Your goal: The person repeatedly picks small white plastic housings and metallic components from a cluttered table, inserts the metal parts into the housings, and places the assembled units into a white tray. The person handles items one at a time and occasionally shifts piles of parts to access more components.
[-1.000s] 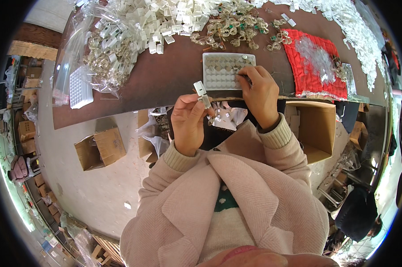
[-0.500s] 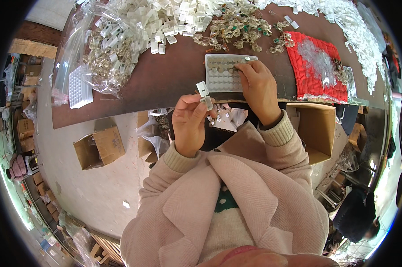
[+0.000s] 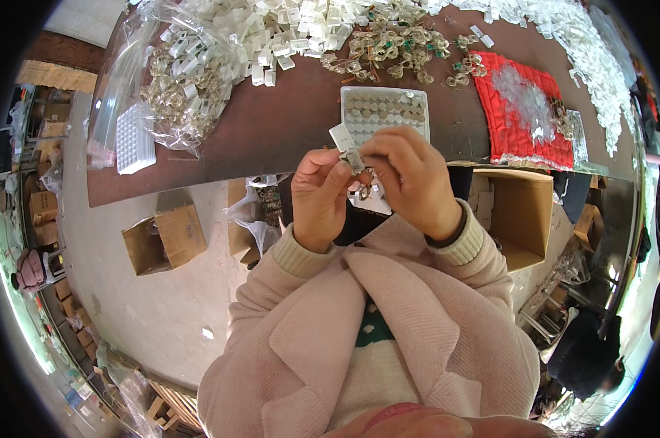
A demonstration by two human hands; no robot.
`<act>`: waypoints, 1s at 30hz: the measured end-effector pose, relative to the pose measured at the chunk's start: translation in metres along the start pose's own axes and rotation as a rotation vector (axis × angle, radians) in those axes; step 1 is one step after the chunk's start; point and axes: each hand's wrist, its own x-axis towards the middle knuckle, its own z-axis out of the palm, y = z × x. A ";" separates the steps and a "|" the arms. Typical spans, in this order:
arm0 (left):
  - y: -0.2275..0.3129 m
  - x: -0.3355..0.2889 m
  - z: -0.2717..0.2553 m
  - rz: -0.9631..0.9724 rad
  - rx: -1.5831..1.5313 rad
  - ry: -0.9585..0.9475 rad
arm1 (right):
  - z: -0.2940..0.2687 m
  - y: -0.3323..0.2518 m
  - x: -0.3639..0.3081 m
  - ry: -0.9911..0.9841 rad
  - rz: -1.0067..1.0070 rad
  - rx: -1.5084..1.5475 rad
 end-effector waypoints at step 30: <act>-0.011 0.008 -0.006 -0.088 -0.053 0.080 | 0.000 0.041 0.004 0.207 0.198 -0.091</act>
